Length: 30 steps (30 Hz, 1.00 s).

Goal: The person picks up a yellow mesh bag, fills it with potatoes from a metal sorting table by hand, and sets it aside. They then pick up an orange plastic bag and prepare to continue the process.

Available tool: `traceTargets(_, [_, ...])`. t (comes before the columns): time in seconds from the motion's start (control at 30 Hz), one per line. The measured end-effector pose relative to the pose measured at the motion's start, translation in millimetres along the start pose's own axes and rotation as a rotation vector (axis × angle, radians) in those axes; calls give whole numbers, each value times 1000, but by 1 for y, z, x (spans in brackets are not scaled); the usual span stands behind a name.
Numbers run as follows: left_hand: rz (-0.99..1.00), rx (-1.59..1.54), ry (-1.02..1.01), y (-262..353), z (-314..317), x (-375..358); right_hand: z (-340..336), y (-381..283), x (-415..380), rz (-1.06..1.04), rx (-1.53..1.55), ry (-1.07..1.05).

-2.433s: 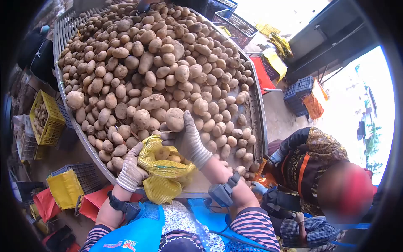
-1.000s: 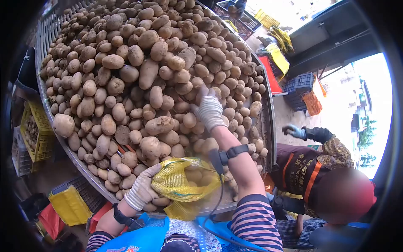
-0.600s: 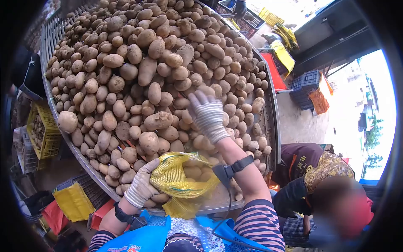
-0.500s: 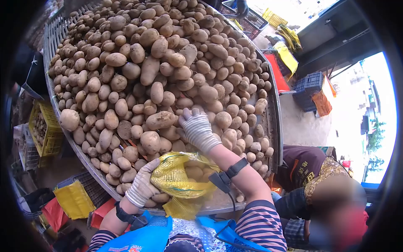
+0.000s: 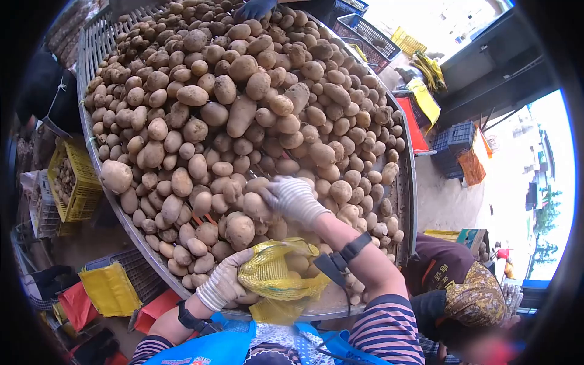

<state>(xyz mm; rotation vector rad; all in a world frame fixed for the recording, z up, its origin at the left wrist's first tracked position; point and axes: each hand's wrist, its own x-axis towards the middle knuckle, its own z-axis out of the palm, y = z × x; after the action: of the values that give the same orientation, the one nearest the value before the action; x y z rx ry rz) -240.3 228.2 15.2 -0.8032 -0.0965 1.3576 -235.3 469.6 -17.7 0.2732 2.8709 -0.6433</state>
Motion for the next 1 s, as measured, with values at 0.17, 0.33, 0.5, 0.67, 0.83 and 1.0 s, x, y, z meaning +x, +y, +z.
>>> traceTargets(0.17, [-86, -50, -99, 17, -9, 6, -34, -1, 16, -150, -321, 354])
traceTargets(0.33, [-28, 33, -87, 29, -21, 14, -52, -69, 124, -239, -179, 493])
traceTargets(0.5, [92, 158, 103, 30, -26, 17, -27, -80, 190, -87, -420, 395])
traceTargets(0.67, [169, 209, 185, 22, -31, 15, -49, -82, 183, -44, -301, 255])
traceTargets(0.83, [166, 127, 116, 4, -20, 3, -45, -52, 65, 172, 1610, 58])
traceTargets(1.0, [174, 220, -13, -16, -4, -4, -47, -47, -47, 399, 2068, 37])
